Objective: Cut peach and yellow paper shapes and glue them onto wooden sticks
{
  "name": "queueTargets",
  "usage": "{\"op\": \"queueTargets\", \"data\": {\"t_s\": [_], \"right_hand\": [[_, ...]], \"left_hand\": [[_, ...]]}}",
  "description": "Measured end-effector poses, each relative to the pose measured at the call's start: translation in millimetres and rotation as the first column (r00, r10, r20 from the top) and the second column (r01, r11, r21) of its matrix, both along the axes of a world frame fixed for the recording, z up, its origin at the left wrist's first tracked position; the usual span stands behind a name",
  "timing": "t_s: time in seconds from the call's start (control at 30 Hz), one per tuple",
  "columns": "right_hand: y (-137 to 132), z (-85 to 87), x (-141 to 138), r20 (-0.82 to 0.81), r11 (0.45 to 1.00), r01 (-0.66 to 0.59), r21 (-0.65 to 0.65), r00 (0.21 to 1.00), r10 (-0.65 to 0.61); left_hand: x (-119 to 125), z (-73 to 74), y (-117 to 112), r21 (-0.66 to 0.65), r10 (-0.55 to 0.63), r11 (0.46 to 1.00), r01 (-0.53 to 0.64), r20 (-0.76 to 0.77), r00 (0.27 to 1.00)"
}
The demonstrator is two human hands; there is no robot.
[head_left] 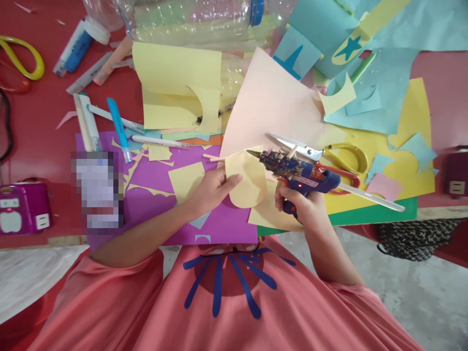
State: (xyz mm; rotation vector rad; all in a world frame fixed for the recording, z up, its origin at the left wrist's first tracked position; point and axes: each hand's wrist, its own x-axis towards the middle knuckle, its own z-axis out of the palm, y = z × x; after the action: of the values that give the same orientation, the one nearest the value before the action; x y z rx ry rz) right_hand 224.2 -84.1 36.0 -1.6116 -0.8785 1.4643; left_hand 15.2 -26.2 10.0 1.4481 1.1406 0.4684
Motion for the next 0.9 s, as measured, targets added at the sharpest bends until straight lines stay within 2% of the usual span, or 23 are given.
{"op": "queueTargets", "data": {"t_s": [0.3, 0.77, 0.9], "right_hand": [[-2.0, -2.1, 9.5, 0.029, 0.994, 0.108, 0.012, 0.994, -0.109], [-3.4, -1.8, 14.4, 0.061, 0.992, 0.127, 0.0, 0.99, -0.127], [-3.7, -3.3, 18.8, 0.049, 0.991, 0.133, 0.03, 0.99, -0.135]], "left_hand": [[1.5, 1.8, 0.9, -0.035, -0.009, 0.999, 0.011, 0.039, 0.999], [-0.6, 0.3, 0.8, -0.006, -0.01, 1.0, 0.01, 0.021, 1.0], [0.2, 1.2, 1.0, -0.005, -0.012, 1.0, 0.012, 0.035, 0.999]]}}
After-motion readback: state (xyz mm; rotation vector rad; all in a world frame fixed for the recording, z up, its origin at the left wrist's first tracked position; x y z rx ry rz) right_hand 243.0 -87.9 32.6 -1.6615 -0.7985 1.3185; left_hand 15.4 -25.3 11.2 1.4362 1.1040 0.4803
